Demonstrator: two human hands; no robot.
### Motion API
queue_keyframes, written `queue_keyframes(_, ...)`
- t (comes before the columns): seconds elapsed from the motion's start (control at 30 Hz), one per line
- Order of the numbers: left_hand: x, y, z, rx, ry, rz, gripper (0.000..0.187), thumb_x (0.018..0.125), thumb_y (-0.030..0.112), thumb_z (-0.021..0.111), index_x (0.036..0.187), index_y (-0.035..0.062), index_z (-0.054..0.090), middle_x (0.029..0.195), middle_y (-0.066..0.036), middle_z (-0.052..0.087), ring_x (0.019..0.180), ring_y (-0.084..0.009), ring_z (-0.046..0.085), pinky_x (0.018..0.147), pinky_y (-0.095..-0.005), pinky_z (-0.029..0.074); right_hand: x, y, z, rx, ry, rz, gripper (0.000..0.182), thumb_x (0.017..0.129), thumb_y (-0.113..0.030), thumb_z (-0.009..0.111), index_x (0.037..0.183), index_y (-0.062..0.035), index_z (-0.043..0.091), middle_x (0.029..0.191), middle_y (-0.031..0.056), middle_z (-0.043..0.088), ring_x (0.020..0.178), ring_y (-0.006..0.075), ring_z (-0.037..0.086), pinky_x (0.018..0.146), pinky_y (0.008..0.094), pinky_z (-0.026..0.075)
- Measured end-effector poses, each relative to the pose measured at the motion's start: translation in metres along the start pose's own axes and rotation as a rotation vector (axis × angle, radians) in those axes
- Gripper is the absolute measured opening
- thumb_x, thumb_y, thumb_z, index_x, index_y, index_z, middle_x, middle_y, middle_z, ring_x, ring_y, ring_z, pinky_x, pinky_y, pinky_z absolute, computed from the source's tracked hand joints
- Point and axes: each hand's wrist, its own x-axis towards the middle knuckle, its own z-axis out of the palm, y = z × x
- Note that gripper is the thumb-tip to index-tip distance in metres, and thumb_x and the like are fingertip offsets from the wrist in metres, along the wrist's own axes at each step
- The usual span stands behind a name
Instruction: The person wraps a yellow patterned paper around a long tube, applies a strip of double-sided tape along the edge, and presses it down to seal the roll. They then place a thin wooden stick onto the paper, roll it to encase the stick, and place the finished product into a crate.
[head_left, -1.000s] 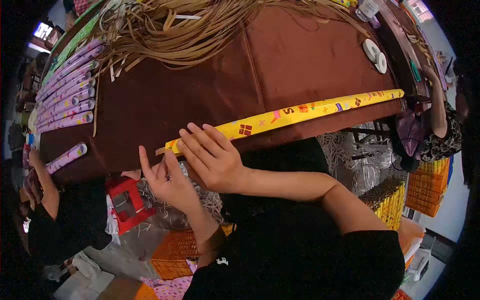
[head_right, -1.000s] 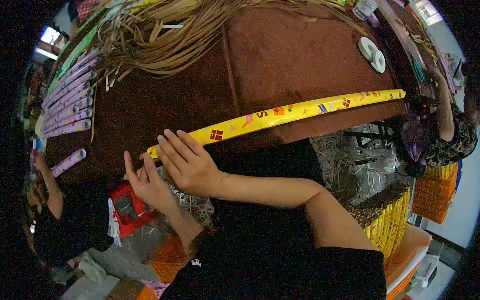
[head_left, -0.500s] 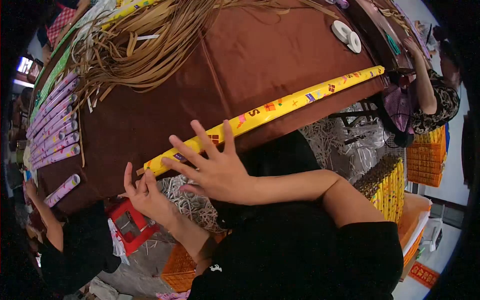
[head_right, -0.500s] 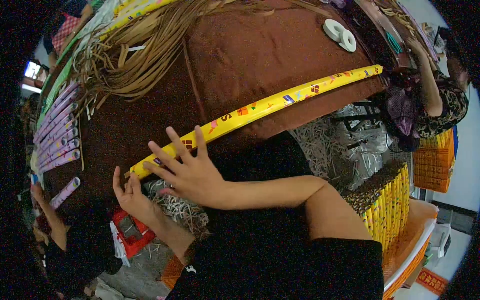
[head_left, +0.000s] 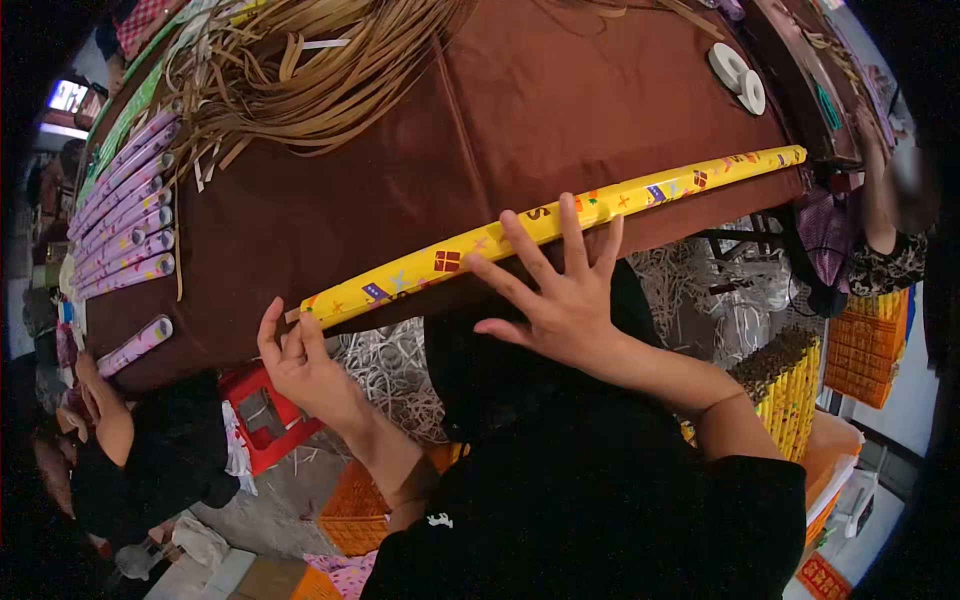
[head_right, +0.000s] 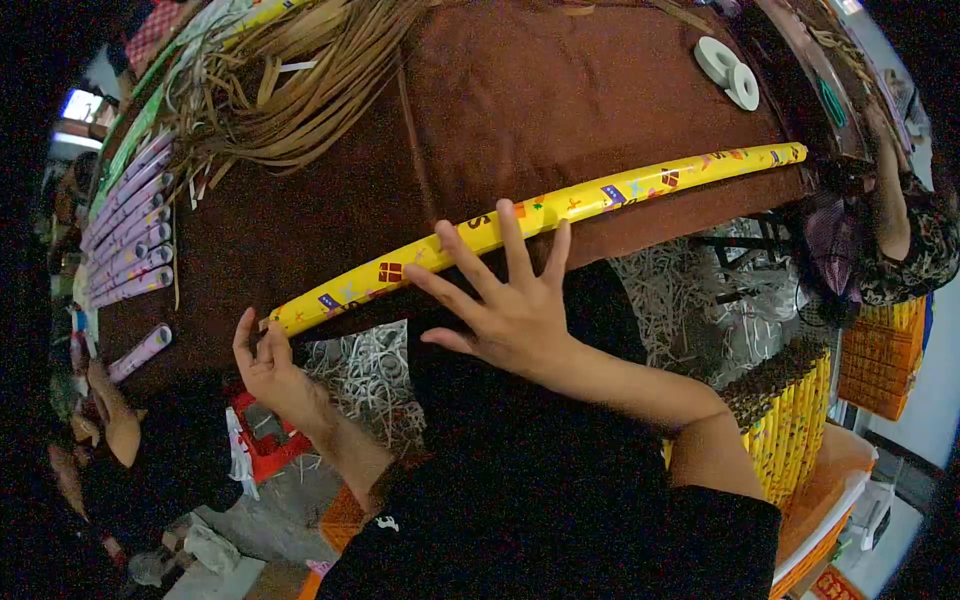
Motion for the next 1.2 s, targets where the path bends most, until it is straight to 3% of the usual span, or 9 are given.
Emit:
queue_keyframes(0.07, -0.001, -0.001, 0.001, -0.033, 0.001, -0.026, 0.032, 0.091, -0.002, 0.062, 0.123, -0.0038, 0.054, 0.096, -0.010, 0.065, 0.088, -0.0108, 0.056, 0.084, -0.0216, 0.044, -0.007, 0.016, -0.005, -0.058, 0.015, -0.005, 0.065, 0.082, -0.070, 0.053, 0.137, -0.0358, 0.053, 0.152, 0.0083, 0.037, 0.140, 0.0514, 0.023, 0.105, 0.0757, 0.003)
queue_keyframes(0.33, 0.000, 0.000, 0.001, 0.013, 0.052, -0.056, 0.033, 0.092, 0.000, 0.062, 0.123, -0.0040, 0.053, 0.090, -0.010, 0.066, 0.084, -0.0102, 0.057, 0.082, -0.0217, 0.045, -0.018, 0.043, -0.011, 0.162, 0.079, 0.039, 0.066, 0.081, -0.060, 0.063, 0.138, -0.0295, 0.052, 0.152, 0.0102, 0.037, 0.140, 0.0494, 0.024, 0.103, 0.0773, 0.006)
queue_keyframes(0.4, 0.003, -0.003, -0.004, 0.029, 0.033, -0.073, 0.032, 0.092, 0.000, 0.062, 0.123, -0.0037, 0.054, 0.091, -0.009, 0.066, 0.084, -0.0106, 0.057, 0.081, -0.0219, 0.045, -0.016, 0.059, -0.022, 0.286, 0.183, 0.185, 0.053, 0.090, -0.037, 0.063, 0.136, -0.0127, 0.054, 0.150, 0.0140, 0.040, 0.142, 0.0429, 0.027, 0.110, 0.0670, 0.008)
queue_keyframes(0.5, 0.001, 0.000, 0.000, 0.008, 0.024, -0.081, 0.032, 0.091, 0.000, 0.063, 0.122, -0.0037, 0.054, 0.091, -0.009, 0.066, 0.084, -0.0113, 0.057, 0.082, -0.0227, 0.045, -0.006, 0.068, -0.025, 0.499, 0.209, 0.296, 0.048, 0.089, -0.018, 0.067, 0.134, -0.0089, 0.055, 0.149, 0.0127, 0.043, 0.143, 0.0394, 0.026, 0.113, 0.0616, 0.008)
queue_keyframes(0.63, 0.001, -0.005, -0.003, 0.004, 0.061, -0.104, 0.032, 0.091, -0.003, 0.062, 0.122, -0.0040, 0.054, 0.094, -0.011, 0.066, 0.089, -0.0123, 0.058, 0.087, -0.0239, 0.045, 0.009, 0.044, -0.015, 0.511, 0.170, 0.340, 0.049, 0.089, -0.022, 0.067, 0.134, -0.0094, 0.055, 0.150, 0.0120, 0.041, 0.145, 0.0385, 0.021, 0.113, 0.0617, 0.002)
queue_keyframes(0.7, 0.002, -0.011, -0.007, 0.075, 0.036, -0.011, 0.033, 0.095, 0.014, 0.062, 0.126, 0.0042, 0.055, 0.099, -0.010, 0.069, 0.080, -0.0091, 0.058, 0.064, -0.0207, 0.041, 0.015, 0.038, -0.011, 0.425, 0.164, 0.400, 0.050, 0.089, -0.025, 0.067, 0.135, -0.0101, 0.054, 0.152, 0.0116, 0.037, 0.147, 0.0375, 0.016, 0.113, 0.0607, -0.004)
queue_keyframes(0.93, 0.002, -0.011, -0.007, 0.062, 0.006, -0.021, 0.033, 0.094, 0.013, 0.063, 0.125, 0.0038, 0.056, 0.099, -0.011, 0.068, 0.082, -0.0110, 0.059, 0.064, -0.0213, 0.042, 0.012, 0.045, -0.010, 0.416, 0.092, 0.384, 0.047, 0.091, -0.023, 0.064, 0.135, -0.0111, 0.054, 0.153, 0.0106, 0.036, 0.148, 0.0378, 0.012, 0.113, 0.0602, -0.006)
queue_keyframes(1.13, -0.002, 0.002, 0.003, 0.153, 0.053, -0.029, 0.030, 0.095, 0.009, 0.061, 0.124, 0.0024, 0.057, 0.098, -0.012, 0.068, 0.085, -0.0124, 0.060, 0.072, -0.0234, 0.044, 0.019, 0.032, -0.016, 0.415, 0.114, 0.329, 0.047, 0.095, -0.023, 0.056, 0.140, -0.0129, 0.050, 0.154, 0.0109, 0.035, 0.147, 0.0385, 0.015, 0.113, 0.0602, -0.004)
queue_keyframes(1.2, -0.001, 0.003, 0.002, 0.087, 0.032, -0.061, 0.029, 0.092, -0.003, 0.061, 0.120, -0.0046, 0.055, 0.097, -0.008, 0.063, 0.090, -0.0101, 0.056, 0.087, -0.0219, 0.044, 0.019, 0.023, -0.009, 0.189, 0.093, 0.204, 0.049, 0.097, -0.036, 0.051, 0.142, -0.0171, 0.048, 0.152, 0.0074, 0.038, 0.144, 0.0325, 0.026, 0.116, 0.0542, 0.003)
